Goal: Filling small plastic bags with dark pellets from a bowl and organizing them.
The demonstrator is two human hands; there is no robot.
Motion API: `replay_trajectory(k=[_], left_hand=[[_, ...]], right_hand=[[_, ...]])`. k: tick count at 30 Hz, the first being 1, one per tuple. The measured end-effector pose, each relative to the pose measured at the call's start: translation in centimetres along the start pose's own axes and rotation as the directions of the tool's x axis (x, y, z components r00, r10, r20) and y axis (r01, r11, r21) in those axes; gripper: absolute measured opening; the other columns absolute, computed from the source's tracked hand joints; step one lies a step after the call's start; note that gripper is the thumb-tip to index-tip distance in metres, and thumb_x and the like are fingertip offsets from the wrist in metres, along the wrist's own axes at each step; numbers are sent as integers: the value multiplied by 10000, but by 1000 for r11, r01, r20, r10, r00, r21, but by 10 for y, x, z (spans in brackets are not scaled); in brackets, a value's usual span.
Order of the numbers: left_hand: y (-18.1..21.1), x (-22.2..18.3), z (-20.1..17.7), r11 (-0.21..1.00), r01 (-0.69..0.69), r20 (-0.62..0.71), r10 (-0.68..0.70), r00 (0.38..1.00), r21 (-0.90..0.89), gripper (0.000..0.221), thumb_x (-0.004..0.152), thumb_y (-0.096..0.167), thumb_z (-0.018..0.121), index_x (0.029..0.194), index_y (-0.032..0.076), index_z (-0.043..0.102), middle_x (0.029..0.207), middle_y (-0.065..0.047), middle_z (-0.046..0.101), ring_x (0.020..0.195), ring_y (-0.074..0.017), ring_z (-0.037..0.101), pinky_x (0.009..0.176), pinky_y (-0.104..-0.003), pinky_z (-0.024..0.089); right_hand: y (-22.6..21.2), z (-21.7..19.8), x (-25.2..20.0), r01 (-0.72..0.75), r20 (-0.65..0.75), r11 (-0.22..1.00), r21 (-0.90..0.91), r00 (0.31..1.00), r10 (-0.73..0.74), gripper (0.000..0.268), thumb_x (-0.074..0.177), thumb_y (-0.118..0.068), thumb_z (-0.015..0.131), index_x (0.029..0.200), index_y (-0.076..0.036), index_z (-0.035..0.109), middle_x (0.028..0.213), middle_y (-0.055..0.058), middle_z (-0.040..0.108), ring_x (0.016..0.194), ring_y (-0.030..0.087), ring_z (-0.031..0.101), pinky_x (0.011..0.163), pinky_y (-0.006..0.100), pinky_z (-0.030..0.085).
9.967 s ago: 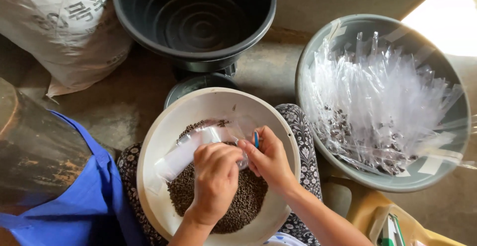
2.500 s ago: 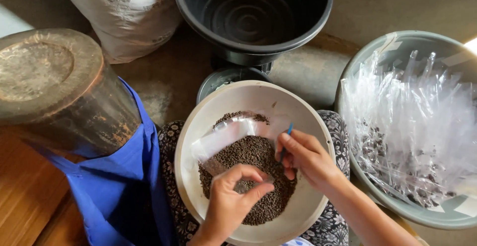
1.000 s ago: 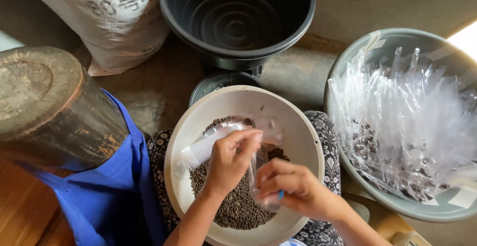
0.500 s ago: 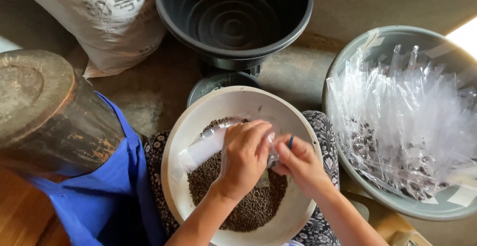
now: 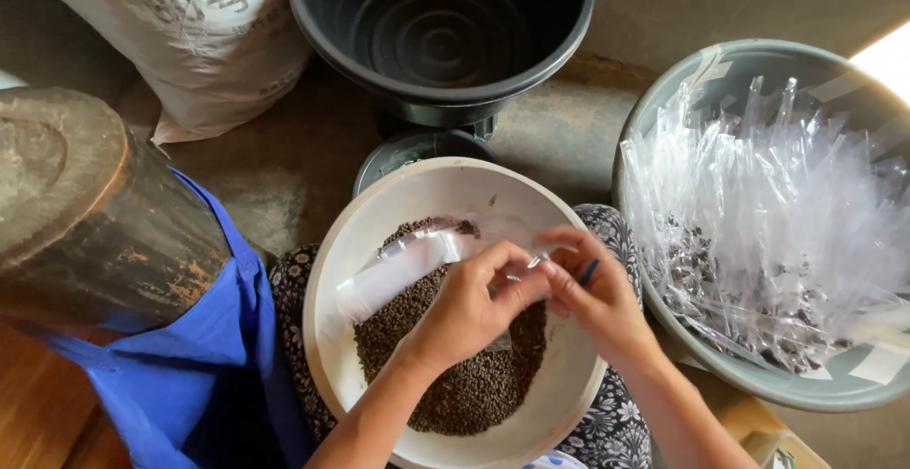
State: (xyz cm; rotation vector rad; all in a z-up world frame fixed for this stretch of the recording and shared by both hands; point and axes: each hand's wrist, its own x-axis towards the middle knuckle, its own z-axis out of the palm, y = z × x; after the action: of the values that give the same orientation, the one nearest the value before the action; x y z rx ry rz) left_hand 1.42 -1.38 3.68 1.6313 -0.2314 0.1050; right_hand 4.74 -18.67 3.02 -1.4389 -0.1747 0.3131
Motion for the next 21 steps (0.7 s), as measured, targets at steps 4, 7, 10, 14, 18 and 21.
replay_trajectory(k=[4, 7, 10, 14, 18, 21], left_hand=[[-16, 20, -29, 998, -53, -212, 57, 976, 25, 73, 982, 109, 671, 917, 84, 692, 710, -87, 695, 666, -187, 635, 663, -327, 531], [11, 31, -67, 995, -95, -548, 85, 832, 10, 50, 963, 1, 618, 980, 25, 657, 738, -50, 649, 572, -78, 587, 457, -177, 480], [16, 39, -67, 992, -119, -522, 83, 849, -36, 76, 991, 60, 651, 996, -16, 649, 786, -61, 661, 642, -85, 593, 555, -177, 506], [-27, 48, -38, 870, -303, -189, 397, 898, 389, 114, 971, 5, 564, 1041, 7, 653, 943, -112, 690, 651, -119, 543, 547, -194, 473], [-59, 21, -8, 695, -308, 304, 134, 943, 650, 270, 932, -37, 562, 967, 108, 788, 827, -68, 688, 662, -158, 587, 814, -375, 499], [-71, 12, -1, 605, -372, 355, 154, 922, 704, 183, 882, 36, 596, 926, 97, 763, 857, -50, 646, 782, -206, 601, 895, -411, 439]], right_hand=[[44, 1, -21, 6, -40, 972, -235, 999, -15, 198, 961, -196, 695, 980, -1, 728, 611, 79, 622, 527, 139, 538, 485, 285, 425], [36, -4, -38, 78, 143, 891, -446, 990, -15, 207, 995, -213, 592, 888, -56, 673, 616, -30, 555, 524, 85, 462, 468, 244, 351], [38, -34, -27, 389, 302, 827, -406, 911, -280, 117, 897, 18, 588, 859, -85, 629, 715, -1, 584, 588, 87, 498, 504, 174, 413], [54, -138, -2, 195, -44, 571, -797, 925, -377, 50, 901, 53, 660, 925, 10, 664, 1139, 138, 657, 794, 207, 599, 652, 277, 510], [88, -236, 5, -105, -310, 449, -887, 858, -410, 175, 1114, -67, 697, 1046, 94, 689, 1096, 169, 603, 761, 248, 522, 621, 366, 422], [110, -274, 7, -178, -347, 378, -908, 826, -445, 185, 1117, -51, 701, 1014, 102, 696, 1097, 206, 621, 826, 297, 545, 706, 400, 451]])
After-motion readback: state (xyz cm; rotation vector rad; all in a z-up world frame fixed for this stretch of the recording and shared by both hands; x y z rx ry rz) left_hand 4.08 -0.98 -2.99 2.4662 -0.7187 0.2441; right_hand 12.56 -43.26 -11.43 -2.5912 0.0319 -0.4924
